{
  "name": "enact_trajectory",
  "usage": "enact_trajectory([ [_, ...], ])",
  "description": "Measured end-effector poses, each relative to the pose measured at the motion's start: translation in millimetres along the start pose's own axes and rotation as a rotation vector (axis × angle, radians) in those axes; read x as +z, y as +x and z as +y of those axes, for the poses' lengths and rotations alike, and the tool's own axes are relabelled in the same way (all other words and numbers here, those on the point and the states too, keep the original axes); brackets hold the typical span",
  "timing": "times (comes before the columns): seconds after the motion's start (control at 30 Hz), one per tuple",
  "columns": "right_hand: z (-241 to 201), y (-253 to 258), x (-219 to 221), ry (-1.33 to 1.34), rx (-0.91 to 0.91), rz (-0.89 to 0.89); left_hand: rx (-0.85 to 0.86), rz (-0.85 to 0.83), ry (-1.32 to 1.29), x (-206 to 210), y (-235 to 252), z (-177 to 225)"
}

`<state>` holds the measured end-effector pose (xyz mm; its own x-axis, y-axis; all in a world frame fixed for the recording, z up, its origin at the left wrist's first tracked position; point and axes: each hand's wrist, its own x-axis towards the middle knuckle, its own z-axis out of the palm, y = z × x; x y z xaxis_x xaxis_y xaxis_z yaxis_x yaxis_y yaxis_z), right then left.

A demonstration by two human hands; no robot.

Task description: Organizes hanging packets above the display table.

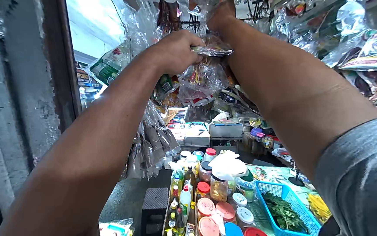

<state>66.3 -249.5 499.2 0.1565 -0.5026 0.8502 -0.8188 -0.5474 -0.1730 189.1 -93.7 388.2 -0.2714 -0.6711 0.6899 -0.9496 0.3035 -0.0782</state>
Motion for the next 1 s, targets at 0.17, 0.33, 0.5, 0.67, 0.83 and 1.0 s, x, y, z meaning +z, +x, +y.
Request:
enact_trajectory([
  [0.17,1.5,9.2,0.1,0.009,-0.009,-0.007,-0.011,-0.012,0.001,-3.2,0.8,-0.2],
  [0.33,0.6,4.3,0.0,0.016,0.013,-0.01,-0.019,-0.014,0.017,-0.2,0.4,0.7],
  [0.5,1.9,6.2,3.9,-0.023,0.033,0.029,-0.025,-0.026,0.056,-1.0,-1.5,3.2],
  [0.67,-0.2,5.1,1.7,-0.085,0.055,-0.003,0.0,-0.043,0.081,-8.9,-4.9,5.6],
  [0.83,-1.7,3.6,3.4,-0.026,0.062,0.021,0.04,0.0,0.112,-20.1,-11.5,6.2],
  [1.0,6.6,-13.6,-8.3,0.142,0.036,-0.044,0.021,0.301,0.062,-33.6,-16.2,5.0],
])
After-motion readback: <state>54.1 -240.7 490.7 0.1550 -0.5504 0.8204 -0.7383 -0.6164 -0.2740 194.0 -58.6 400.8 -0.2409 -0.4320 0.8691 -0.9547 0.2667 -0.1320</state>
